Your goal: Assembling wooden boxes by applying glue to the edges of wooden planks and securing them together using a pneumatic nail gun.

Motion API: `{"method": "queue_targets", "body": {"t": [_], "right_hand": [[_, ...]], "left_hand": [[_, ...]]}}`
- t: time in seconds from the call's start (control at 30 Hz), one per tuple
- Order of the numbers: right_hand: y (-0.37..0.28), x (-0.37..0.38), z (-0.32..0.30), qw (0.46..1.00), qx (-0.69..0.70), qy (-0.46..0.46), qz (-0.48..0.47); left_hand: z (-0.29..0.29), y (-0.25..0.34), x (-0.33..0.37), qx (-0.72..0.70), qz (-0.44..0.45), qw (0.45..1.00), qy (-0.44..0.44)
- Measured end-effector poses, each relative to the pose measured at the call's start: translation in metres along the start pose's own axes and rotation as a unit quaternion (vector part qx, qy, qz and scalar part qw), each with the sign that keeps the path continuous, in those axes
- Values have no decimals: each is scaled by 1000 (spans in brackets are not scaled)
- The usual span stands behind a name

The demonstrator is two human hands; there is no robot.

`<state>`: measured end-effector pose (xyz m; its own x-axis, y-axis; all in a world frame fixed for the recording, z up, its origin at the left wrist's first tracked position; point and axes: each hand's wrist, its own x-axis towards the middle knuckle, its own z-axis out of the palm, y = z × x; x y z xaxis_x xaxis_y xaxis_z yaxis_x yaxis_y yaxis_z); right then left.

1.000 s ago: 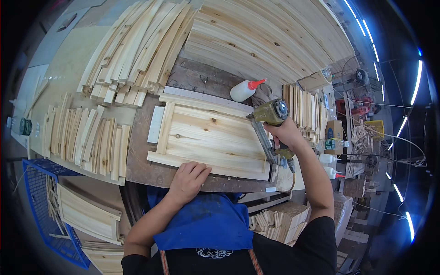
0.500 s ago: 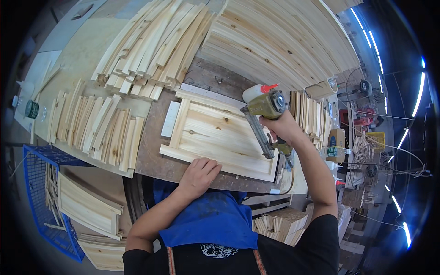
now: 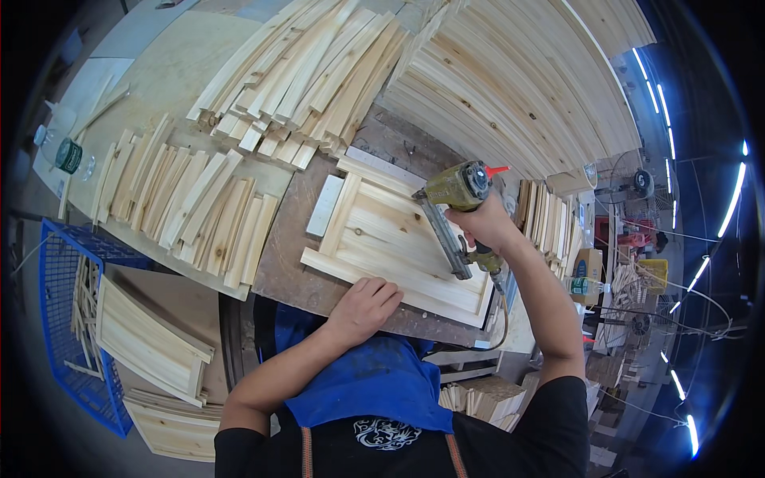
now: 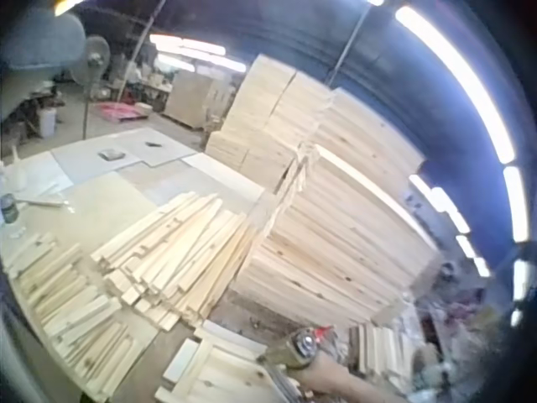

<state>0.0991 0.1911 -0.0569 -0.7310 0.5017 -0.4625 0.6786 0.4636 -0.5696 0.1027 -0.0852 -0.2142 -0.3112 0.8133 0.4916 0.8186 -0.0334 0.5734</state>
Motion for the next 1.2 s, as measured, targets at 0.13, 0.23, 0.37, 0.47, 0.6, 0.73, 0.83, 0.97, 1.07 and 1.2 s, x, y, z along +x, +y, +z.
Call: {"method": "queue_targets", "body": {"t": [0.13,0.23,0.37,0.47,0.6,0.73,0.83,0.97,1.07,1.2], "right_hand": [[-7,-3,0,1000,4,-2,-3],[-22,-1,-1,1000,8,-11,-3],[-44,4,9,999,4,-15,-52],[-64,18,23,996,-25,-53,-65],[-74,28,34,996,-34,-55,-67],[-77,32,40,995,-44,-56,-65],[-84,29,43,996,-47,-53,-53],[-84,33,44,994,-70,-54,-59],[-78,32,43,993,-71,-58,-73],[-77,22,47,992,-57,-68,-84]], "left_hand": [[1,0,0,11,11,1000,17],[1,-1,1,18,13,999,28],[1,-1,-1,17,11,1000,20],[0,-1,-2,19,1,1000,8],[0,-2,-1,17,6,1000,6],[2,-2,-2,11,12,1000,7],[3,-2,-3,10,14,1000,13],[6,-1,-1,32,13,999,12],[6,-1,-2,26,7,1000,13],[7,1,-1,28,4,1000,10]]}}
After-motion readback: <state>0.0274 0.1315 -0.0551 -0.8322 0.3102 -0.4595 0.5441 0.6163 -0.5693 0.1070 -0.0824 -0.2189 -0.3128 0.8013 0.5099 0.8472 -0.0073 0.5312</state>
